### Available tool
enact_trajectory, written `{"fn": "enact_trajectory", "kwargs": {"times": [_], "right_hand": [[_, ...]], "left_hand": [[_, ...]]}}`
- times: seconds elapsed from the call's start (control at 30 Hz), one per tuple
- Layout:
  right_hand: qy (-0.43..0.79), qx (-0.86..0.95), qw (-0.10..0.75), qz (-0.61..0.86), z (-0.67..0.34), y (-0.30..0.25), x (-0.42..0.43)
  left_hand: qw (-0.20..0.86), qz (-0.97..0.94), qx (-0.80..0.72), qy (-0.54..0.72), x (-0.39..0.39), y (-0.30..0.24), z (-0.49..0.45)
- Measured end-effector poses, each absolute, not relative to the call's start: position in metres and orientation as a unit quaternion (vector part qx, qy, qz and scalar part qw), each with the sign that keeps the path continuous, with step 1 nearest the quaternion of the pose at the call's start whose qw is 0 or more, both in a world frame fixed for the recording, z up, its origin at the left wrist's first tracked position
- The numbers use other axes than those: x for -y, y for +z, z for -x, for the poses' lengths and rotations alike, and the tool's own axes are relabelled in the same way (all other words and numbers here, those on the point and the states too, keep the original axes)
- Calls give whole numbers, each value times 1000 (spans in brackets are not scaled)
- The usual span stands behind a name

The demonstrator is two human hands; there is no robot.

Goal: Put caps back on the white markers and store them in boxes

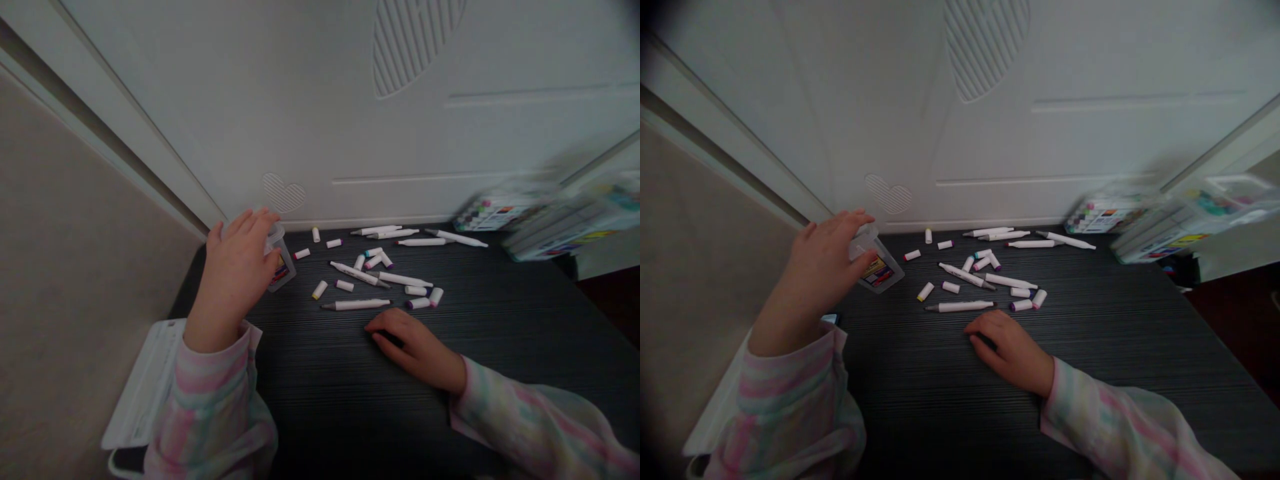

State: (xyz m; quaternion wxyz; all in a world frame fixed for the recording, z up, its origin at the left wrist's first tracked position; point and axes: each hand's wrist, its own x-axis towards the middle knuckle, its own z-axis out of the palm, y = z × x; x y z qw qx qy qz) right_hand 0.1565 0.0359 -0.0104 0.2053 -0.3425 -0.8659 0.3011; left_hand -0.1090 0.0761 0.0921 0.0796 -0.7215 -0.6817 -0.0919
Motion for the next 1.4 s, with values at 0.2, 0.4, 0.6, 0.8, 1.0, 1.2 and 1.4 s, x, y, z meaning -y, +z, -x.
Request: {"fn": "enact_trajectory", "kwargs": {"times": [0.2, 0.4, 0.6, 0.8, 1.0, 1.2, 1.4], "right_hand": [[302, 865, 210, 340, -158, -12, -36], [304, 866, 203, 340, -158, -12, -36], [306, 865, 206, 341, -157, -12, -36], [309, 864, 204, 342, -157, -11, -36], [302, 866, 202, 343, -158, -12, -37], [303, 866, 205, 341, -157, -12, -36], [298, 867, 207, 341, -157, -11, -36]], "left_hand": [[96, 724, 678, -85, -78, 92, 114], [106, 699, 701, -92, -80, 92, 114], [107, 690, 712, -78, -77, 94, 110], [114, 673, 726, -82, -75, 95, 105], [121, 659, 738, -80, -75, 93, 102], [138, 659, 735, -83, -75, 93, 102], [144, 656, 737, -79, -75, 92, 101]]}}
